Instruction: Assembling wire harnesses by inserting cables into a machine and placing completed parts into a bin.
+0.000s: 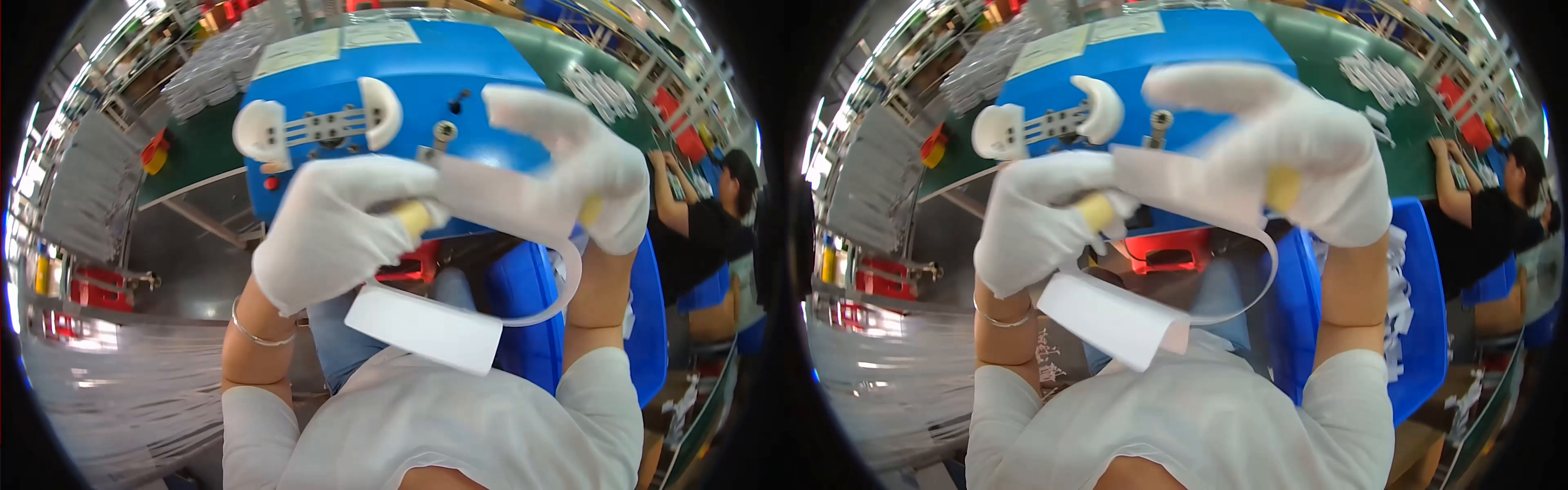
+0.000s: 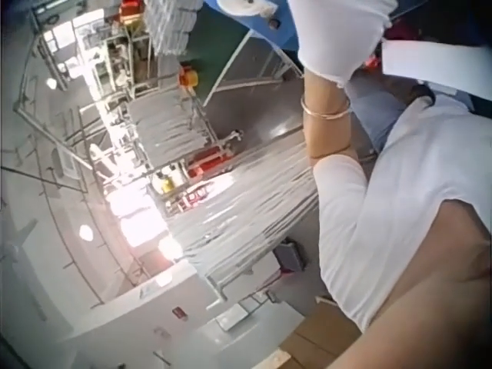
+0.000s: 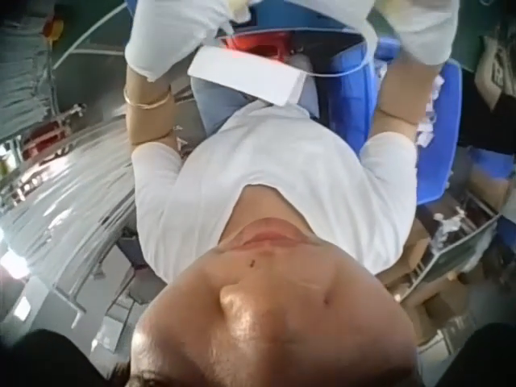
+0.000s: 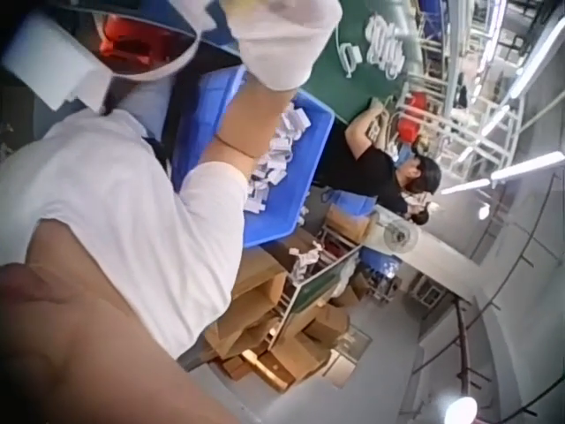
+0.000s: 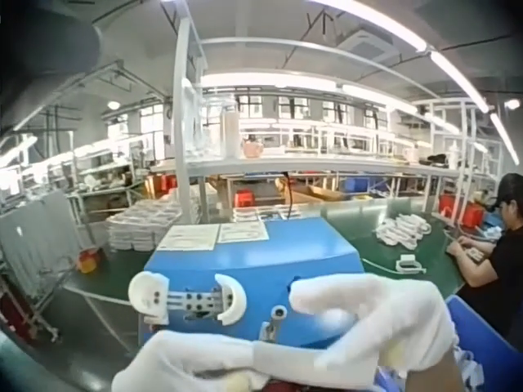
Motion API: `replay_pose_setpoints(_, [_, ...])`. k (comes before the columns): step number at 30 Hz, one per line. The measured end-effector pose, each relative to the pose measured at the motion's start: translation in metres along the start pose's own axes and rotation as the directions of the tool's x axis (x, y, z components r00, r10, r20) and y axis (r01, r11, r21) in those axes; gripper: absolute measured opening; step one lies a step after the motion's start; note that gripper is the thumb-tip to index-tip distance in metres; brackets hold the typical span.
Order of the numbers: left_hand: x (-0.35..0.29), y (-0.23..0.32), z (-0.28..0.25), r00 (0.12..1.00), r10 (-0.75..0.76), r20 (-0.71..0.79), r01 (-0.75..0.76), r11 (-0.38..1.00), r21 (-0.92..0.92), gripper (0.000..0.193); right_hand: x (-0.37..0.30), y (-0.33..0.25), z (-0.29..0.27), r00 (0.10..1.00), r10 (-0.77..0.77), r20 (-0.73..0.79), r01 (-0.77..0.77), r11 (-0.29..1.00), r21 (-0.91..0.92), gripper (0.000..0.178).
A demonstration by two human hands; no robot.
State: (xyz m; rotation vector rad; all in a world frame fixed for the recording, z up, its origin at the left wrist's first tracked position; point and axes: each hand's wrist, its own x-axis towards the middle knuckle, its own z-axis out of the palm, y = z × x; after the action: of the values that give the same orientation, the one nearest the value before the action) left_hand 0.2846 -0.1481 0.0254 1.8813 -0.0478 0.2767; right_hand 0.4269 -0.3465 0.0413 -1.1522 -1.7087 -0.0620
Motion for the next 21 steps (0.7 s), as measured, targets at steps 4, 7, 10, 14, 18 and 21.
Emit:
replay_pose_setpoints(4, [-0.002,0.002,-0.037,0.822,0.285,-0.493,-0.115,0.931,0.346,0.023,0.02,0.02,0.033,0.898,0.24,-0.368,-0.294,0.951,-0.098,0.042])
replay_pose_setpoints(7, [-0.001,0.0,-0.057,0.756,0.454,-0.472,-0.177,0.836,0.52,0.024,0.037,0.035,0.064,0.867,0.283,-0.41,-0.357,0.927,-0.116,0.039])
replay_pose_setpoints(10, [-0.006,0.008,-0.056,0.738,0.59,-0.328,-0.286,0.713,0.64,0.018,0.035,0.031,0.067,0.853,0.244,-0.462,-0.316,0.945,-0.085,0.034])
replay_pose_setpoints(14, [-0.004,0.01,-0.049,0.623,0.699,-0.352,-0.312,0.635,0.707,0.015,0.034,0.024,0.06,0.777,0.047,-0.627,-0.12,0.99,-0.075,0.027])
replay_pose_setpoints(18, [0.017,-0.006,-0.065,0.601,0.689,-0.405,-0.178,0.61,0.772,0.018,0.041,0.047,0.067,0.824,0.258,-0.505,-0.382,0.911,-0.158,0.031])
replay_pose_setpoints(21, [0.015,-0.01,-0.074,0.656,0.596,-0.464,-0.08,0.666,0.742,0.015,0.038,0.056,0.076,0.785,0.362,-0.502,-0.451,0.89,-0.065,0.032])
